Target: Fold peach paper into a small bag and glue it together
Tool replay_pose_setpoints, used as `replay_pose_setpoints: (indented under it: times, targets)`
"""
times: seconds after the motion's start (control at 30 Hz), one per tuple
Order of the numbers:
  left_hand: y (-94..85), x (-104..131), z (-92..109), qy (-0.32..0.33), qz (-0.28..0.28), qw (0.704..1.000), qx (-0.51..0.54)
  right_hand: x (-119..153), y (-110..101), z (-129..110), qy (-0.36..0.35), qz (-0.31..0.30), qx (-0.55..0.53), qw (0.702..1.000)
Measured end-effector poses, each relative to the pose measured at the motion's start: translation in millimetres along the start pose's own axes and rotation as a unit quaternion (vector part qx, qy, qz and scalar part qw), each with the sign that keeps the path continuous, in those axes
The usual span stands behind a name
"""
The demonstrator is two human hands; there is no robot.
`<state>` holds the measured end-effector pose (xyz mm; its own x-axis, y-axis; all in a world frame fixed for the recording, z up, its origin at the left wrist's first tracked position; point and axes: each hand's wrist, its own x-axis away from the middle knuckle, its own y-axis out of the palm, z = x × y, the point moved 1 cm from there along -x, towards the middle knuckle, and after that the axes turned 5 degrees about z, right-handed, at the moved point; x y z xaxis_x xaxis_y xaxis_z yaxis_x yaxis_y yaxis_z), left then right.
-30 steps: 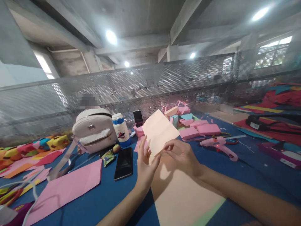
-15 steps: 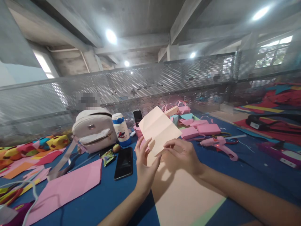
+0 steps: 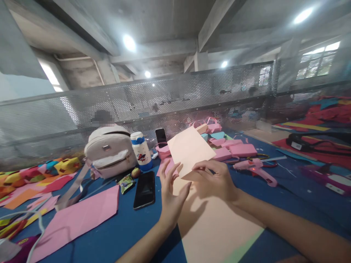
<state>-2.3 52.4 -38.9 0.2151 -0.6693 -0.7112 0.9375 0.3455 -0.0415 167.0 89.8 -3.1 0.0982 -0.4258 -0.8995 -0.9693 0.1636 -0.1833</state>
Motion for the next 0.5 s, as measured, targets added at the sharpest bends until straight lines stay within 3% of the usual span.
replay_pose_setpoints:
  times: [0.17,0.3,0.4,0.5]
  targets:
    - [0.7,0,-6,-0.022,0.007,0.999,0.025,-12,0,-1,-0.006,-0.032,-0.003,0.999]
    - [2.5,-3,-20,-0.1,-0.009,0.989,0.107,-30,-1,-3,-0.009,-0.081,0.035,0.996]
    - [3.0,-4,-28,-0.152,-0.01,0.98,0.128,-42,-2,-3,-0.06,-0.098,0.123,0.986]
    - [2.7,-3,-29,-0.162,-0.006,0.98,0.113,-51,-3,-5,-0.121,-0.119,0.178,0.969]
